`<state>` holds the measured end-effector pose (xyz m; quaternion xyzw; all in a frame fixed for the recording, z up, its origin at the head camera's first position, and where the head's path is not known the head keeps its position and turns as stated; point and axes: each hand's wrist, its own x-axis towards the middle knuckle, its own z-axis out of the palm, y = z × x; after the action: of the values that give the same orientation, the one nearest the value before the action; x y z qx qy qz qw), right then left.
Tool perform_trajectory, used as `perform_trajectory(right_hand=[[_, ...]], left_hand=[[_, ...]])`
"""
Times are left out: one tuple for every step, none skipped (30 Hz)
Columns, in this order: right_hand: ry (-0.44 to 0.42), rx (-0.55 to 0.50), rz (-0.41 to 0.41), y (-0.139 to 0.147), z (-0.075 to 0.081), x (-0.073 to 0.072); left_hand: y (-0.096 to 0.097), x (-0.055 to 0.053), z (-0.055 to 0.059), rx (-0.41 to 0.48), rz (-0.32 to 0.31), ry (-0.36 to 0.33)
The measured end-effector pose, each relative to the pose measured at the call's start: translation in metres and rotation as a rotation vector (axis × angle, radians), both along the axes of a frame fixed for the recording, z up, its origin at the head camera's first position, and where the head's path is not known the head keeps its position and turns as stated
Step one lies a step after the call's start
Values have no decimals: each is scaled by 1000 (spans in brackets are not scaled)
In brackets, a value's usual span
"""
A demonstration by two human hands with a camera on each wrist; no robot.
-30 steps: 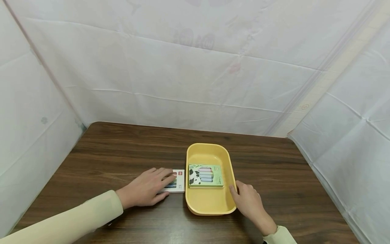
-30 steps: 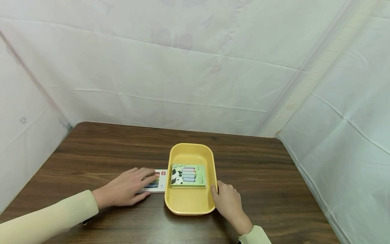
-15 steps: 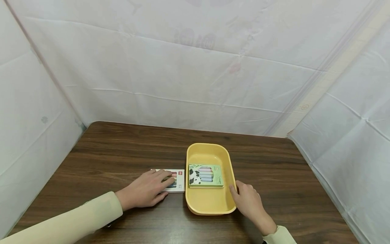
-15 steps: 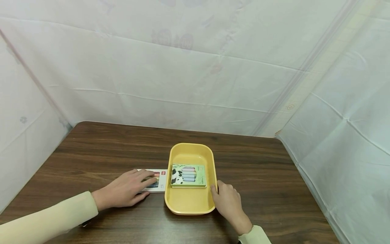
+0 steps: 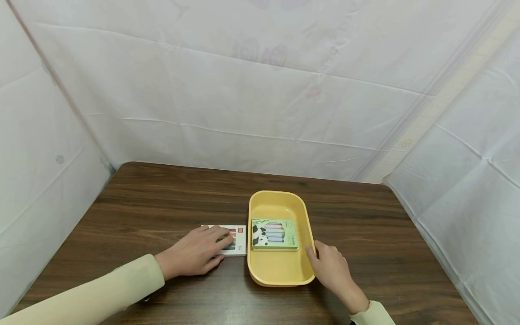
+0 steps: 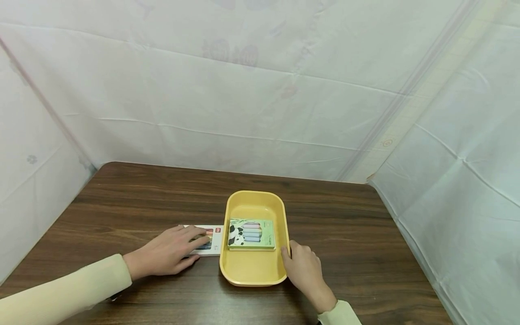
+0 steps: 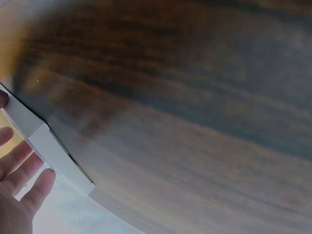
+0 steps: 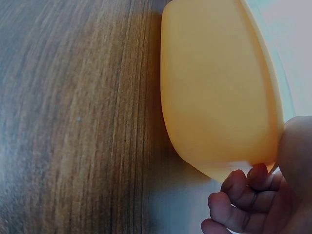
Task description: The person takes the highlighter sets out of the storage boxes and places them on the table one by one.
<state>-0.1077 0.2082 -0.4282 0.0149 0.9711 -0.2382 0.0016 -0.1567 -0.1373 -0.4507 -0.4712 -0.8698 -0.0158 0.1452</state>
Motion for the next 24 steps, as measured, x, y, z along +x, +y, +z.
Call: perform_trajectory(right_hand=[[0,0,0,0,0,0],[0,0,0,0,0,0],[0,1,0,0,0,0],[0,1,0,0,0,0],[-2,-1,0,0,0,0],[-2,-1,0,0,0,0],[-2,-2,1,0,0,0],[-1,-3,1,0,0,0],[-1,-4,2,0,0,0],[-1,-4,2,0,0,0],[0,-5,2,0,0,0],[1,-4,2,0,0,0],[1,-4,1,0,0,0],[1,-4,1,0,-1,0],[1,-4,1,0,-1,0],[1,-4,1,0,-1,0],[3,-5,1,0,-1,0],[4,-5,1,0,-1,0],[5,-6,2,0,-1,0],[6,-6,2,0,-1,0],[7,-7,2,0,-1,0],[7,-6,1,0,-1,0],[7,-6,1,0,-1,0],[7,-6,0,0,-1,0]], left_hand=[[0,0,0,-1,0,-3],[0,-1,0,-2,-1,-5],[0,-1,1,-3,0,-7],[0,-1,1,-5,2,-8],[0,-2,1,-6,5,-11],[0,-3,1,-6,8,-14],[0,-3,1,-7,10,-17],[0,-4,1,-8,13,-18],[0,-4,1,-10,16,-19],[0,-5,1,-10,17,-18],[0,-5,1,-9,16,-18],[0,-6,1,-8,15,-16],[0,-6,1,-6,13,-13],[0,-6,0,-4,12,-10],[0,-7,0,-2,11,-7],[0,-7,0,0,11,-4],[0,-7,0,2,10,-1],[0,-7,0,2,10,1],[0,-8,0,2,10,3],[0,-8,0,2,10,5],[0,-8,0,0,12,6],[1,-9,0,-2,13,6],[1,-9,0,-4,15,7],[1,-9,0,-5,16,6]])
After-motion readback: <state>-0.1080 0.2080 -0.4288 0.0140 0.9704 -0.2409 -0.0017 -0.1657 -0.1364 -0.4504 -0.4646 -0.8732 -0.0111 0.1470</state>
